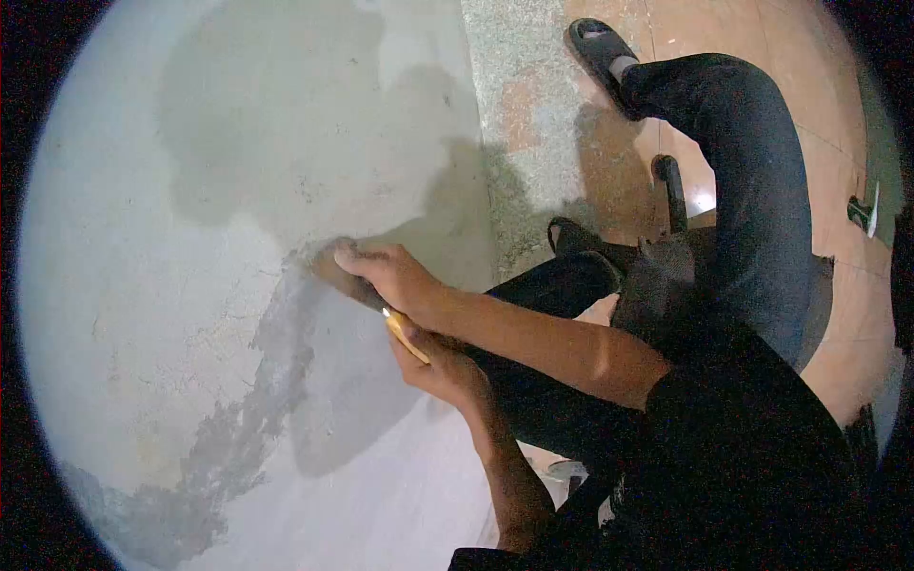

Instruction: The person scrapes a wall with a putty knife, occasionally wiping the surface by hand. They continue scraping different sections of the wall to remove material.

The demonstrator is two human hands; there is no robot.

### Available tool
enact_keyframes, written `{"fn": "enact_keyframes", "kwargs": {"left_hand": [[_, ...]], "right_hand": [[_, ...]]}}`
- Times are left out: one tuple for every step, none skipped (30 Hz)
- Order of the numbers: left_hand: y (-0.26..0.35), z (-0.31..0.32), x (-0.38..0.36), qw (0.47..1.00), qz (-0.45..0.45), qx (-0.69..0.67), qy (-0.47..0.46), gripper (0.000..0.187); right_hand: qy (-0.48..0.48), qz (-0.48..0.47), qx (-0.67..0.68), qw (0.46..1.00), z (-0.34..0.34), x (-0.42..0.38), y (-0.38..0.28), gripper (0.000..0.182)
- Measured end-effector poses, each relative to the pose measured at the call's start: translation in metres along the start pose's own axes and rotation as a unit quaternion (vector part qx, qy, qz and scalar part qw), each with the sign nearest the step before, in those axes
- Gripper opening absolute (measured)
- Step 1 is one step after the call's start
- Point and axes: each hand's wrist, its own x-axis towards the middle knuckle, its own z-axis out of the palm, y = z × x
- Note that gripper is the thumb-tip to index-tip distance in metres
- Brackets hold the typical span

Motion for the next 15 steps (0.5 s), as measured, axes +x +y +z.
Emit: {"fn": "enact_keyframes", "kwargs": {"left_hand": [[-0.001, -0.003, 0.005, 1.0, -0.001, 0.005, 0.001, 0.048], [-0.003, -0.003, 0.011, 1.0, -0.002, 0.016, -0.016, 0.05], [-0.003, -0.004, 0.014, 0.999, -0.004, 0.029, -0.036, 0.052], [0.002, 0.002, 0.01, 0.999, 0.018, 0.028, -0.023, 0.051], [0.0, 0.006, 0.007, 0.999, 0.02, 0.022, -0.027, 0.051], [-0.001, 0.007, 0.004, 1.0, 0.025, 0.009, -0.003, 0.049], [0.001, 0.008, 0.003, 0.999, 0.028, 0.001, 0.024, 0.047], [0.006, 0.002, 0.004, 0.999, 0.018, 0.042, -0.009, 0.05], [0.008, 0.002, 0.008, 0.999, 0.017, 0.048, -0.005, 0.05], [0.009, 0.007, 0.016, 0.999, 0.02, 0.038, -0.01, 0.052], [0.01, 0.008, 0.02, 0.999, 0.023, 0.03, -0.019, 0.054], [0.012, 0.008, 0.016, 0.998, 0.022, 0.058, -0.007, 0.057], [0.008, 0.009, 0.012, 0.998, 0.026, 0.052, -0.009, 0.057], [0.005, 0.008, 0.005, 0.998, 0.033, 0.045, 0.01, 0.056], [0.003, 0.006, 0.001, 0.998, 0.039, 0.039, 0.029, 0.055]], "right_hand": [[0.0, 0.004, 0.004, 1.0, -0.004, 0.005, 0.003, 0.037], [-0.017, 0.019, 0.012, 1.0, -0.004, 0.007, -0.013, 0.038], [-0.031, 0.034, 0.023, 0.999, -0.004, 0.006, -0.018, 0.039], [-0.035, 0.042, 0.034, 0.998, -0.004, 0.002, -0.019, 0.039], [-0.033, 0.036, 0.031, 0.998, -0.003, 0.0, -0.018, 0.039], [-0.006, 0.025, 0.038, 0.999, 0.001, -0.004, -0.015, 0.038], [0.02, 0.017, 0.049, 0.998, 0.004, -0.005, -0.011, 0.037], [0.003, -0.015, 0.039, 0.999, 0.001, 0.001, -0.008, 0.036], [0.001, -0.01, 0.042, 0.999, 0.0, 0.005, -0.013, 0.036], [-0.001, 0.03, 0.055, 0.998, 0.0, 0.012, -0.021, 0.036], [0.001, 0.068, 0.069, 0.995, 0.001, 0.014, -0.025, 0.037], [-0.021, 0.07, 0.01, 0.997, -0.002, 0.006, -0.033, 0.038], [-0.022, 0.064, 0.007, 0.998, 0.0, 0.003, -0.03, 0.038], [-0.007, 0.039, 0.028, 0.999, 0.002, -0.005, -0.018, 0.038], [0.008, 0.014, 0.05, 0.999, 0.0, -0.008, -0.008, 0.038]]}}
